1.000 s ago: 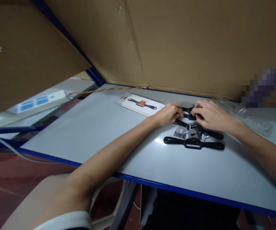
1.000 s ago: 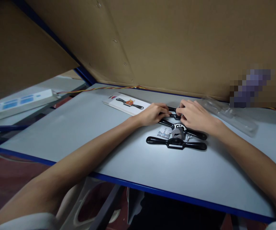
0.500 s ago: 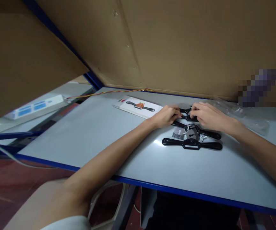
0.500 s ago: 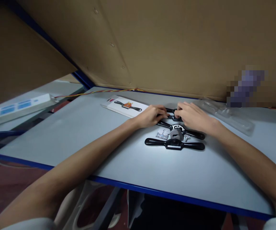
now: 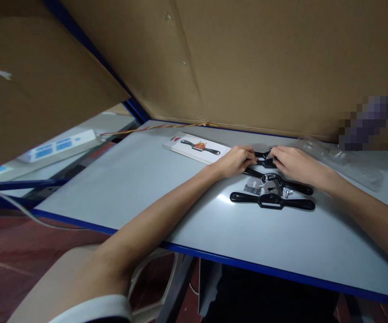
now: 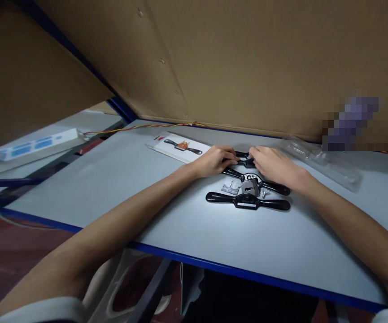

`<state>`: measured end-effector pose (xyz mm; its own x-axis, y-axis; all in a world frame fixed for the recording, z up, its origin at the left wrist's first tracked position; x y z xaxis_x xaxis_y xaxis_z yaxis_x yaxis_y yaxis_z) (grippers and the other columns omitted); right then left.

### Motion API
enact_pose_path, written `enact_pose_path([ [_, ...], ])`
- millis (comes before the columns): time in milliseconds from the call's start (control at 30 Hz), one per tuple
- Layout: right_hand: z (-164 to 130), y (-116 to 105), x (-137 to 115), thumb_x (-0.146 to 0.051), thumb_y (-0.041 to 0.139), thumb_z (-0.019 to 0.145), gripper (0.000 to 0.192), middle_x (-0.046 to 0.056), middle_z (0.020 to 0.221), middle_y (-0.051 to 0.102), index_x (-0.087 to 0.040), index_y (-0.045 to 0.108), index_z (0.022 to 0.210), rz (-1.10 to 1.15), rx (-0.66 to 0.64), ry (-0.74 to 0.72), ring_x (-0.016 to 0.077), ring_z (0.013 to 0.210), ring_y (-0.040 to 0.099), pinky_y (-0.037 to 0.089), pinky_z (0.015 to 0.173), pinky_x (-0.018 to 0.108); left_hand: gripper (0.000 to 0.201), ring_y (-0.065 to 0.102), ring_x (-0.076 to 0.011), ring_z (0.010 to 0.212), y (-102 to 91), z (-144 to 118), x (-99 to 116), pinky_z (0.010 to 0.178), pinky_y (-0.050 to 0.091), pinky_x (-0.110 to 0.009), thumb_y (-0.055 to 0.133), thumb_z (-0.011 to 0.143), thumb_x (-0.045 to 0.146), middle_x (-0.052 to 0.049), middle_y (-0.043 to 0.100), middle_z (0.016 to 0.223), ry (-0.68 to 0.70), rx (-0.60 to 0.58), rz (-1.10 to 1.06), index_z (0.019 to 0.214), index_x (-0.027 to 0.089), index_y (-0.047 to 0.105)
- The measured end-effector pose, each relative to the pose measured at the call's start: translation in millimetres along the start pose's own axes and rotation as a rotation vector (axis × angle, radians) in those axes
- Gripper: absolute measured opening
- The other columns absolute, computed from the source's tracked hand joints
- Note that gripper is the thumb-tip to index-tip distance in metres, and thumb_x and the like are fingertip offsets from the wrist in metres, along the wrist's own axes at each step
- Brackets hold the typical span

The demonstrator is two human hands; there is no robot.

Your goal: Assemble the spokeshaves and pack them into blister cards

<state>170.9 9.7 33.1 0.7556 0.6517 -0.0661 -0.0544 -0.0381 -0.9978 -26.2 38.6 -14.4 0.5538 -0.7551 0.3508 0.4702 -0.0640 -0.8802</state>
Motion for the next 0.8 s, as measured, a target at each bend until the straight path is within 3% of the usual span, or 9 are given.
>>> enact_pose_path([
  [67, 0.6, 1.2, -3.3, -0.006, 0.042, 0.099, 0.030, 0.013, 0.121, 0.067, -0.019, 0.069, 0.102, -0.006, 0.002, -0.104, 0.0252, 0.102, 0.064, 0.043, 0.086, 0.037, 0.027, 0.074, -0.0217, 0.094, 0.0, -0.2, 0.3, 0.089, 0.058, -0.033, 0.056, 0.100, 0.017, -0.011, 0.077, 0.105, 0.004, 0.004, 0.001, 0.099, 0.016, 0.083],
  [133, 1.1, 0.3, -6.3, -0.007, 0.045, 0.098, 0.029, 0.014, 0.128, 0.064, -0.020, 0.071, 0.103, -0.033, 0.051, -0.153, 0.0265, 0.109, 0.063, 0.043, 0.092, 0.037, 0.027, 0.074, -0.0215, 0.093, 0.2, -0.3, 0.4, 0.088, 0.058, -0.033, 0.056, 0.100, 0.017, -0.010, 0.077, 0.105, 0.007, 0.006, 0.003, 0.099, 0.017, 0.083],
  [233, 2.5, 0.8, -4.3, -0.021, 0.050, 0.104, 0.023, 0.016, 0.119, 0.066, -0.016, 0.068, 0.117, -0.083, 0.065, -0.028, 0.0261, 0.095, 0.065, 0.042, 0.081, 0.036, 0.026, 0.074, -0.0216, 0.093, 0.6, -0.5, 0.0, 0.088, 0.058, -0.033, 0.056, 0.100, 0.016, -0.010, 0.078, 0.105, 0.011, 0.010, 0.004, 0.098, 0.016, 0.083],
  [300, 2.8, 2.6, -2.7, -0.022, 0.046, 0.106, 0.024, 0.014, 0.108, 0.068, -0.016, 0.068, 0.114, -0.089, 0.011, 0.013, 0.0236, 0.085, 0.063, 0.040, 0.074, 0.035, 0.026, 0.074, -0.0210, 0.092, 0.8, -0.6, -0.3, 0.088, 0.058, -0.032, 0.056, 0.100, 0.016, -0.010, 0.077, 0.105, 0.014, 0.009, 0.005, 0.098, 0.017, 0.082],
  [400, 0.9, -2.1, -3.2, -0.014, 0.044, 0.103, 0.025, 0.011, 0.103, 0.069, -0.018, 0.069, 0.104, -0.047, -0.003, -0.092, 0.0207, 0.081, 0.061, 0.038, 0.073, 0.034, 0.026, 0.074, -0.0201, 0.091, 0.4, -0.9, -0.2, 0.087, 0.058, -0.032, 0.056, 0.099, 0.015, -0.009, 0.077, 0.104, 0.014, 0.004, 0.009, 0.097, 0.018, 0.082],
  [500, -3.3, -16.0, -1.3, -0.015, 0.053, 0.095, 0.019, 0.009, 0.104, 0.071, -0.020, 0.070, 0.104, 0.042, 0.024, -0.155, 0.0212, 0.084, 0.062, 0.038, 0.074, 0.033, 0.026, 0.074, -0.0207, 0.093, -0.4, -1.0, 0.6, 0.088, 0.058, -0.033, 0.056, 0.099, 0.014, -0.010, 0.077, 0.105, 0.011, 0.000, -0.002, 0.097, 0.017, 0.082],
  [633, -4.5, -25.9, 7.8, -0.028, 0.056, 0.096, 0.029, 0.007, 0.106, 0.076, -0.022, 0.069, 0.122, 0.055, 0.039, -0.006, 0.0243, 0.090, 0.066, 0.038, 0.072, 0.033, 0.027, 0.074, -0.0210, 0.094, 0.0, -0.6, 0.6, 0.090, 0.059, -0.035, 0.055, 0.100, 0.016, -0.011, 0.077, 0.107, 0.007, -0.016, -0.009, 0.098, 0.016, 0.081],
  [800, 3.4, -4.8, 21.1, -0.047, 0.057, 0.102, 0.032, 0.011, 0.098, 0.075, -0.020, 0.068, 0.114, -0.023, -0.086, 0.210, 0.0259, 0.082, 0.065, 0.034, 0.064, 0.034, 0.026, 0.074, -0.0216, 0.093, 1.8, -1.0, -1.7, 0.088, 0.059, -0.036, 0.056, 0.102, 0.020, -0.012, 0.076, 0.106, 0.002, -0.006, -0.025, 0.100, 0.016, 0.082],
])
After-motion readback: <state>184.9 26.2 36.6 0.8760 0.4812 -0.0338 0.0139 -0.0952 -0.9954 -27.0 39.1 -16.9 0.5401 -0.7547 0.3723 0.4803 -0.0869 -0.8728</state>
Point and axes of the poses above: each hand's wrist, its own z-axis towards the middle knuckle, its own y-axis out of the palm, x = y × z, the point moved 4 cm from there along z, towards the middle knuckle
